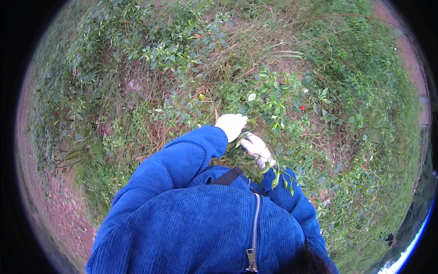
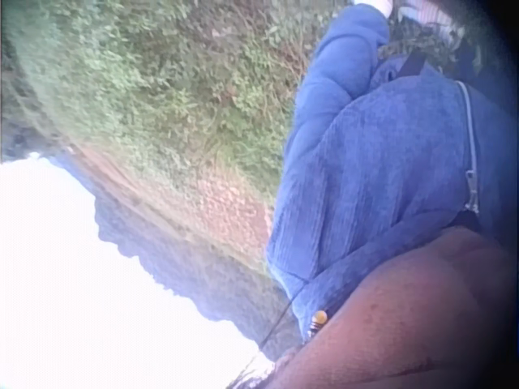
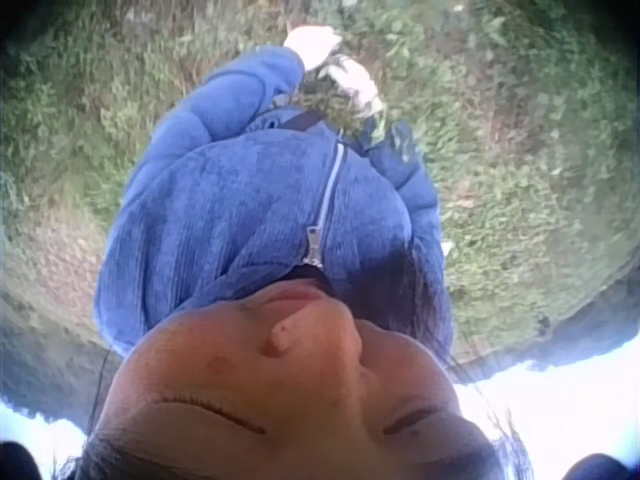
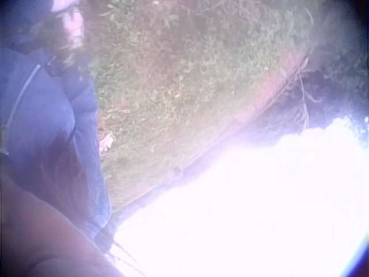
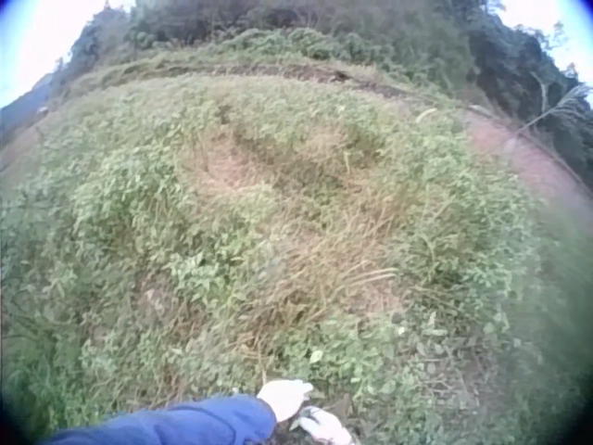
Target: The person picks red and green chilies from low plants in a garden and places them into a red bag on the ground. The person repeatedly reaches for chilies, plucks them by hand, and deposits them into the bag.
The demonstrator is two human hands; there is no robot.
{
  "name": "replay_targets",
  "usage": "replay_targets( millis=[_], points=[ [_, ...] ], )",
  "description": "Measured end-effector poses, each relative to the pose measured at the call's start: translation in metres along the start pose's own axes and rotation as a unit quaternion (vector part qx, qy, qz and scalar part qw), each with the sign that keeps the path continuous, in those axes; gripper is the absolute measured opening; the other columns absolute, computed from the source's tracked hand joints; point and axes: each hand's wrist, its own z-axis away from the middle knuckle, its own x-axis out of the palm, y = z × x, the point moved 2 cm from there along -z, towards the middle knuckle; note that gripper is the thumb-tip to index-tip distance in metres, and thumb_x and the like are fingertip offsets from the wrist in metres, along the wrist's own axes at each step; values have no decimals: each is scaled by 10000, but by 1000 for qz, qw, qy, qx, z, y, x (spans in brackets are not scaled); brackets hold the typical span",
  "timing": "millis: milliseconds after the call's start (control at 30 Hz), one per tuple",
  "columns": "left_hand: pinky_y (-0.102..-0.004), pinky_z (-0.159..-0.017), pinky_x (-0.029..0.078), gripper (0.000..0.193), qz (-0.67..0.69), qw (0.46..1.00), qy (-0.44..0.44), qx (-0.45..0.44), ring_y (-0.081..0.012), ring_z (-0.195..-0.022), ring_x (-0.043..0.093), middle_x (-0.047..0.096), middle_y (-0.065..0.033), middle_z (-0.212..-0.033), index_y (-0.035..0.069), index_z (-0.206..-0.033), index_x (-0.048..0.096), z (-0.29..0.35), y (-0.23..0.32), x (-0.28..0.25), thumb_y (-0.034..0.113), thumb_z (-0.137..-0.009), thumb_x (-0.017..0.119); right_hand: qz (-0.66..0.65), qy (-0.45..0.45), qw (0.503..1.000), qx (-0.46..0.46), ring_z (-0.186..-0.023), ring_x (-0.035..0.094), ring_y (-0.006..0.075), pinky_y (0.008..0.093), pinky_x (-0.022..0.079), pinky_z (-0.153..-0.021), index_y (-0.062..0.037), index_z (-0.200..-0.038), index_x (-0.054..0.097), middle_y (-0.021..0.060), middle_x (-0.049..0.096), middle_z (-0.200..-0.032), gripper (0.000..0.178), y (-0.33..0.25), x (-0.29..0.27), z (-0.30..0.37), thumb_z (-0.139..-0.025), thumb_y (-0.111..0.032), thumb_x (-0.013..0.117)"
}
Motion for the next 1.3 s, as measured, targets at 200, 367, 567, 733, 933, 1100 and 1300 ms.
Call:
replay_targets(
  millis=[200,367,567,733,933,1100,1300],
  points=[
    [-431,-784,490,203,157,977,103,-106,-381,-905,612,621,-196,-914,89,-1076,560,9,-29,-2,238,-940,538,3,33,999,10,-787,606,170,330,503,-738,-43,-1122,637,89,671,-891,305,9,-2,8,-869,-213,616],
    [-357,-580,467,184,367,893,124,-227,-258,-708,588,611,-124,-800,82,-1066,528,14,-48,8,227,-955,551,-7,21,999,-41,-690,555,115,282,466,-629,-50,-1082,630,27,623,-799,255,12,3,11,-891,-216,600],
    [-170,-424,326,142,913,330,-148,-190,-88,-578,426,540,-41,-818,51,-1046,539,25,-37,-16,181,-994,520,-79,-20,996,27,-466,491,67,246,410,-432,-81,-1077,612,-25,551,-638,225,15,2,8,-918,-235,575],
    [-187,-423,434,241,895,383,-159,-163,-114,-624,518,545,-79,-839,43,-999,547,30,-14,-57,274,-1015,482,-52,-9,999,-4,-526,500,67,252,423,-468,-79,-1104,606,-15,573,-692,246,7,-1,8,-920,-239,570],
    [-179,-475,466,282,822,530,-85,-188,-104,-684,564,573,-27,-832,25,-1162,555,44,11,-86,251,-993,533,-39,-1,998,-44,-721,529,94,289,466,-626,-28,-1090,593,5,591,-809,222,-14,2,15,-918,-169,586],
    [-249,-713,503,447,444,892,-77,-31,-123,-808,605,638,-44,-975,88,-1346,521,56,39,-101,198,-916,569,-122,-16,991,-58,-681,542,96,286,467,-615,-43,-1113,596,17,619,-787,244,-37,4,27,-911,-177,570],
    [-308,-750,513,214,359,926,115,-34,-176,-838,641,672,-71,-965,62,-1103,640,58,48,-103,132,-910,583,-9,14,996,-88,-610,519,126,316,450,-568,-46,-1003,599,45,534,-683,244,-49,0,42,-895,-263,580]
  ],
)
